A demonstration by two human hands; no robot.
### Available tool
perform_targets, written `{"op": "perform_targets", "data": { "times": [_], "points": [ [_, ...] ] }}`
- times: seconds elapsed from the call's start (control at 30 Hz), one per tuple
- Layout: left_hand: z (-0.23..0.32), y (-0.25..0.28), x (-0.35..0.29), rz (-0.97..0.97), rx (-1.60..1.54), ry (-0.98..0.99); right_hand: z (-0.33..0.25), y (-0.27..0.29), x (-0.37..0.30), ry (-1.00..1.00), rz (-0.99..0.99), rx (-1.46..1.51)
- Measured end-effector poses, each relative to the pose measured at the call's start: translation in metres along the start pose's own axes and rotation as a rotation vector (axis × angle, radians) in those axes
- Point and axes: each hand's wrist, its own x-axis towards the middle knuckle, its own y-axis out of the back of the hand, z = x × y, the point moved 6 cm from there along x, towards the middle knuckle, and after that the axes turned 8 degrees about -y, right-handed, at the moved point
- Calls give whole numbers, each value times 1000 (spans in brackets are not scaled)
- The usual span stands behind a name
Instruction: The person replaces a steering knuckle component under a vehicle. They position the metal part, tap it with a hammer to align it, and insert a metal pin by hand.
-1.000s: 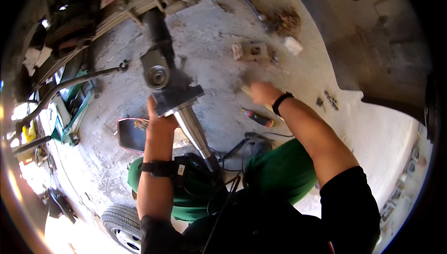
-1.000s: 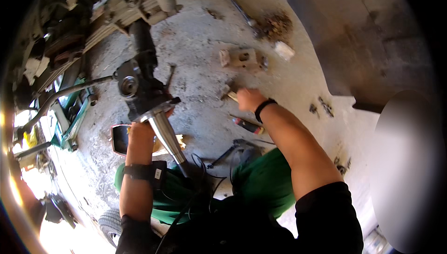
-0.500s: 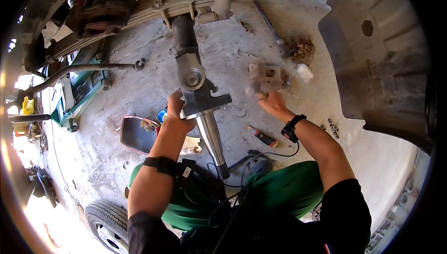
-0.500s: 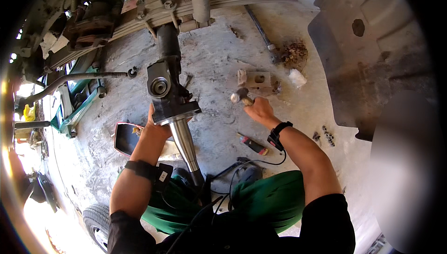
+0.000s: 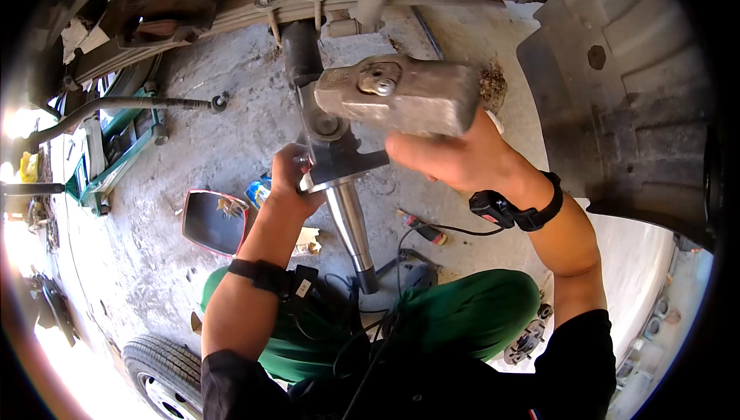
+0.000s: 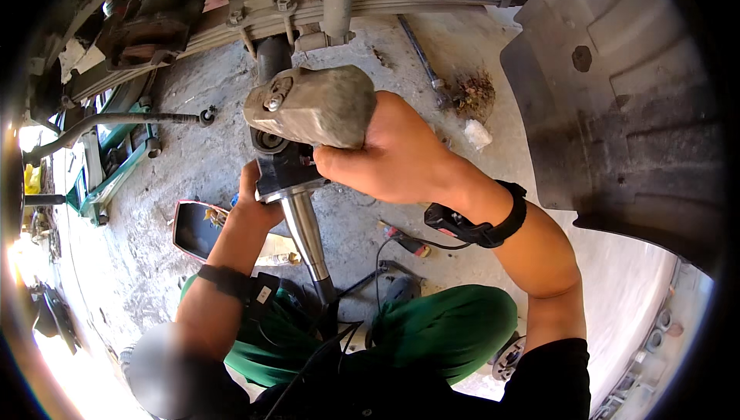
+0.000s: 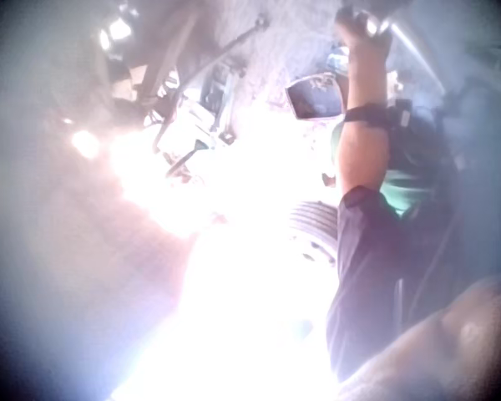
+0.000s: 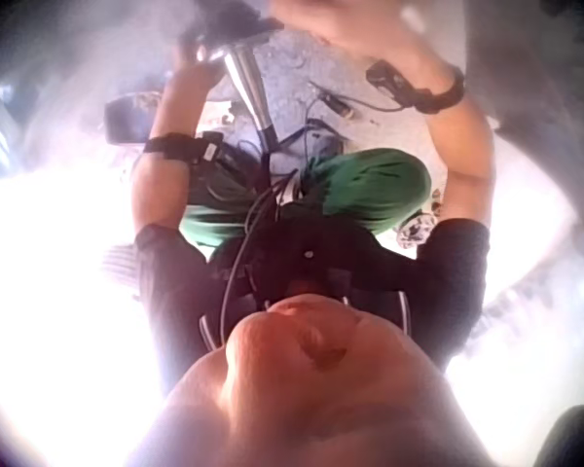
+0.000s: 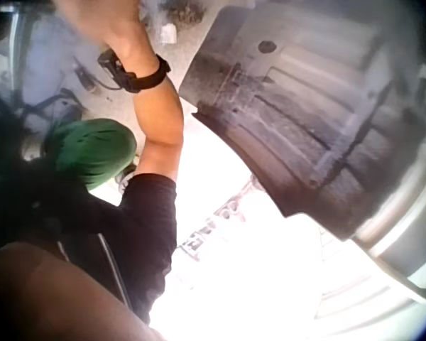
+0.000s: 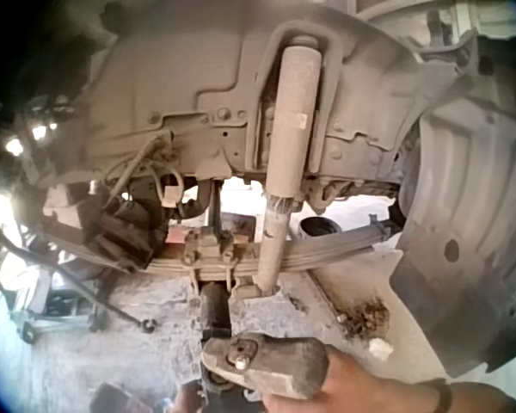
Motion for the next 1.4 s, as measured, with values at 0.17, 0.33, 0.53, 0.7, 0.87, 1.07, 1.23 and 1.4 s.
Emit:
{"op": "perform_targets", "data": {
  "times": [0.17,0.33,0.53,0.7,0.87,1.07,1.23,1.4],
  "points": [
    [-16,10,8,54,99,-54,8,-11,7,101,51,-183],
    [-21,20,3,108,304,-312,16,-21,8,158,54,-247],
    [42,-24,-28,109,521,-518,18,-23,7,201,54,-351],
    [25,-32,-13,189,-439,162,8,-26,9,144,49,-382],
    [31,-46,-20,255,-604,222,13,-25,10,161,15,-364],
    [-7,11,2,231,-131,-8,3,-28,9,175,61,-312],
    [10,-26,-8,232,-383,153,10,-18,2,161,113,-309],
    [12,-25,-10,344,-574,162,16,-25,7,99,27,-334]
  ]
}}
